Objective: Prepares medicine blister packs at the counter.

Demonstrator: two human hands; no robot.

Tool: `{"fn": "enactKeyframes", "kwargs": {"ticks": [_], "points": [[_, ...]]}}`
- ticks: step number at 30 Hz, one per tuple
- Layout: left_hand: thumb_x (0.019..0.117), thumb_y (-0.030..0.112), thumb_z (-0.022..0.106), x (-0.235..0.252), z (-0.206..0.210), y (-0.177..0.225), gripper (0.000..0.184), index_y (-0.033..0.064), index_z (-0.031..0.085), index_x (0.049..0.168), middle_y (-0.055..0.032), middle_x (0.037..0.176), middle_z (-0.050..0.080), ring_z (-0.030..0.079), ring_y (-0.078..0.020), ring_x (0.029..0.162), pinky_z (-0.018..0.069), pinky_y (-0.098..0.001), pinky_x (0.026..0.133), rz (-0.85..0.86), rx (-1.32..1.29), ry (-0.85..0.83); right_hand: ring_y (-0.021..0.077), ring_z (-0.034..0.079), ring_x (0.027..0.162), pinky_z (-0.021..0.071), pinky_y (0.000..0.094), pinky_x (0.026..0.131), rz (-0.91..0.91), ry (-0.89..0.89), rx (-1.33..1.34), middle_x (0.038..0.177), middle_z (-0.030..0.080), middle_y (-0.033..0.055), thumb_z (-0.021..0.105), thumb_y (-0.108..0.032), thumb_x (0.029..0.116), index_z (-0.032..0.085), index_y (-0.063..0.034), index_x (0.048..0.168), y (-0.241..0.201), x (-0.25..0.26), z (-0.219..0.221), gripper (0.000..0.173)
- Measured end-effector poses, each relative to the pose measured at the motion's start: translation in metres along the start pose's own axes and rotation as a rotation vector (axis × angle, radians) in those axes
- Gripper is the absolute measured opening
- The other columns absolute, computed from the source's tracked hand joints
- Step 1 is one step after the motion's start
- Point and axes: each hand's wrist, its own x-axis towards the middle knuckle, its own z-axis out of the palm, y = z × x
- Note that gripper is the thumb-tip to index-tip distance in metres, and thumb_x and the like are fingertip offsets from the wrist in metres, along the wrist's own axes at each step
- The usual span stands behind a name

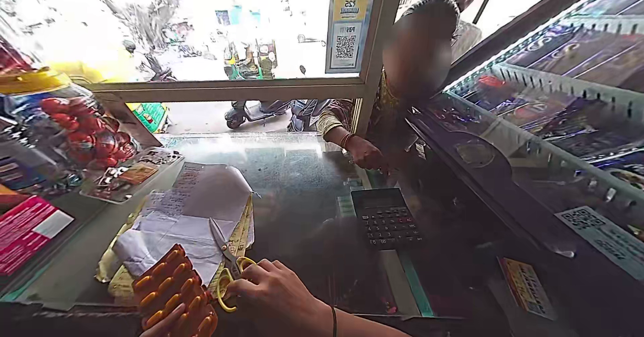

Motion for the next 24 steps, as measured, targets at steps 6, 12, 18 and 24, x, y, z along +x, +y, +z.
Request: {"fn": "enactKeyframes", "kwargs": {"ticks": [6, 12, 18, 24], "points": [[0.0823, 0.026, 0.076, 0.007, 0.009, -0.026, 0.036, 0.0098, 0.07, 0.114, -0.0025, 0.113, 0.071, 0.065, -0.0014, 0.11, 0.0536, -0.0185, 0.096, 0.06, 0.212, -0.231, 0.0232, 0.07, 0.077, 0.0518, 0.0396, 0.063, 0.027, 0.146, -0.429, 0.083, 0.072, 0.0064, 0.075, -0.026, 0.0839, 0.077, -0.0119, 0.09, 0.003, -0.004, 0.01, 0.015], [0.0702, 0.018, 0.074, 0.021, 0.011, -0.03, 0.049, 0.0261, 0.073, 0.118, -0.03, 0.146, 0.045, 0.055, -0.0381, 0.125, 0.0497, -0.0463, 0.099, -0.054, 0.399, -0.329, 0.0251, 0.066, 0.059, 0.0487, 0.0373, 0.051, 0.073, 0.084, -0.475, 0.063, 0.063, 0.0086, 0.079, -0.046, 0.0767, 0.07, -0.003, 0.078, 0.002, 0.002, 0.003, 0.044], [0.0693, 0.017, 0.076, 0.033, 0.004, -0.038, 0.043, 0.0324, 0.076, 0.11, -0.0199, 0.144, 0.056, 0.052, -0.0451, 0.126, 0.0415, -0.0555, 0.098, 0.193, 0.685, -0.217, 0.0319, 0.067, 0.059, 0.0494, 0.045, 0.05, 0.278, -0.106, -0.424, 0.065, 0.065, 0.0114, 0.077, -0.033, 0.0806, 0.068, 0.0007, 0.121, -0.009, 0.023, 0.007, 0.053], [0.0866, 0.012, 0.068, 0.043, -0.005, -0.044, 0.019, 0.0126, 0.08, 0.101, -0.0034, 0.101, 0.079, 0.073, -0.0185, 0.099, 0.0553, -0.0341, 0.089, 0.234, 0.616, -0.202, 0.0058, 0.07, 0.067, 0.0596, 0.0222, 0.061, 0.521, 0.039, 0.593, 0.085, 0.074, 0.0002, 0.065, -0.014, 0.0911, 0.053, 0.0032, 0.14, 0.01, 0.006, -0.007, 0.053]]}}
